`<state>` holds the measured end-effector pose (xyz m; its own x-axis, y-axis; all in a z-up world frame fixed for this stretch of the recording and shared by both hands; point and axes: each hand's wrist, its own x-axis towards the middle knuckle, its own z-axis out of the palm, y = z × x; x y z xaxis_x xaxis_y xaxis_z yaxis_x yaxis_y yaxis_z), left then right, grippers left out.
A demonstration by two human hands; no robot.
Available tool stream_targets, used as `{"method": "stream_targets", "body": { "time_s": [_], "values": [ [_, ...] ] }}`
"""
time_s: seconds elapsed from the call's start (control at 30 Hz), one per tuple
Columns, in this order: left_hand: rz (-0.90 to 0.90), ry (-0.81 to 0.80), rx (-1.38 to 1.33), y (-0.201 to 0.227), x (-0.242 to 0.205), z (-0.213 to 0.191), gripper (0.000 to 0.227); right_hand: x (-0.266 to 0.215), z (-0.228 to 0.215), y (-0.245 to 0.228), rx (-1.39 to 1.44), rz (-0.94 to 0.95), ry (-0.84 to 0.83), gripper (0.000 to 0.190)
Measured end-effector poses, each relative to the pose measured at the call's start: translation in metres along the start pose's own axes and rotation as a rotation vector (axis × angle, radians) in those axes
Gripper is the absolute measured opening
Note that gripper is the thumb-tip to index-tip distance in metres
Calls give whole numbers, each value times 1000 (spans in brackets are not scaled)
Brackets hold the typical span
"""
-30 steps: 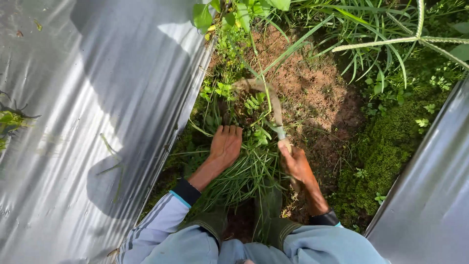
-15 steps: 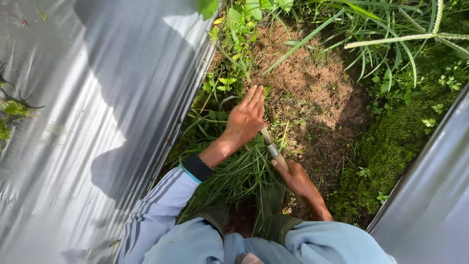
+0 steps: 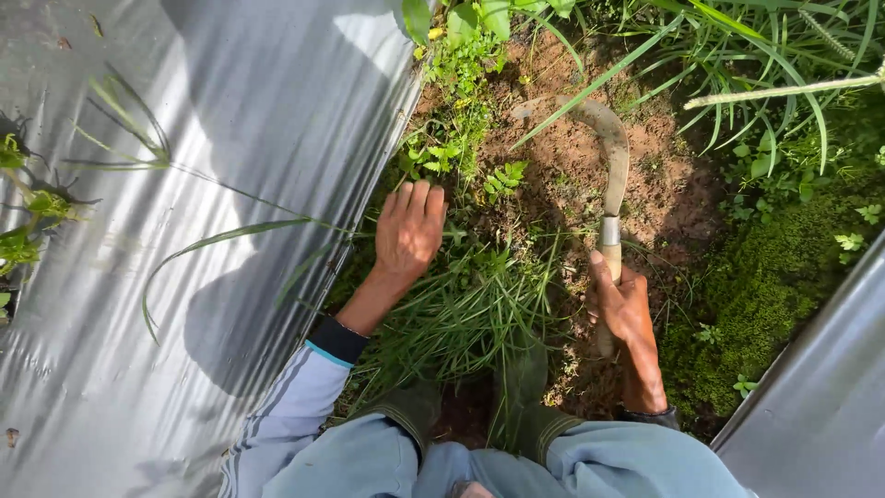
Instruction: The person is weeding a garden bed, using a sickle to cut the weeds and their hands to pull them out of the soil.
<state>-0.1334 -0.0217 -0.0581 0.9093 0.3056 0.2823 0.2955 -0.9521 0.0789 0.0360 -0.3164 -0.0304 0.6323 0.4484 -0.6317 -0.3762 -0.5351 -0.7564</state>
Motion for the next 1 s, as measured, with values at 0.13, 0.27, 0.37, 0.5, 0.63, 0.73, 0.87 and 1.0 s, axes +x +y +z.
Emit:
{"method": "stream_targets", "body": {
  "time_s": [0.13,0.27,0.37,0.5,0.63,0.73,0.87,1.0],
  "values": [
    [-7,-118,341,-45,33,31,31,4,-1,8,-9,28,-15,49],
    [90,-77,361,-70,41,59,13,5,0,16,28,-7,11,49],
    [106,67,251,-57,46,45,23,5,-5,21,39,22,28,47],
    [234,-324,33,-19,20,52,17,6,-4,17,91,-13,56,49],
    [114,-34,87,-21,48,57,8,11,-3,18,126,33,76,48],
    [-18,-50,159,-16,99,5,26,19,2,16,84,89,49,46],
    [-50,-218,139,-19,104,37,33,18,22,-3,76,-10,-7,47],
    [-58,-302,68,-30,96,114,23,33,34,-11,109,-15,-47,48]
  ]
}}
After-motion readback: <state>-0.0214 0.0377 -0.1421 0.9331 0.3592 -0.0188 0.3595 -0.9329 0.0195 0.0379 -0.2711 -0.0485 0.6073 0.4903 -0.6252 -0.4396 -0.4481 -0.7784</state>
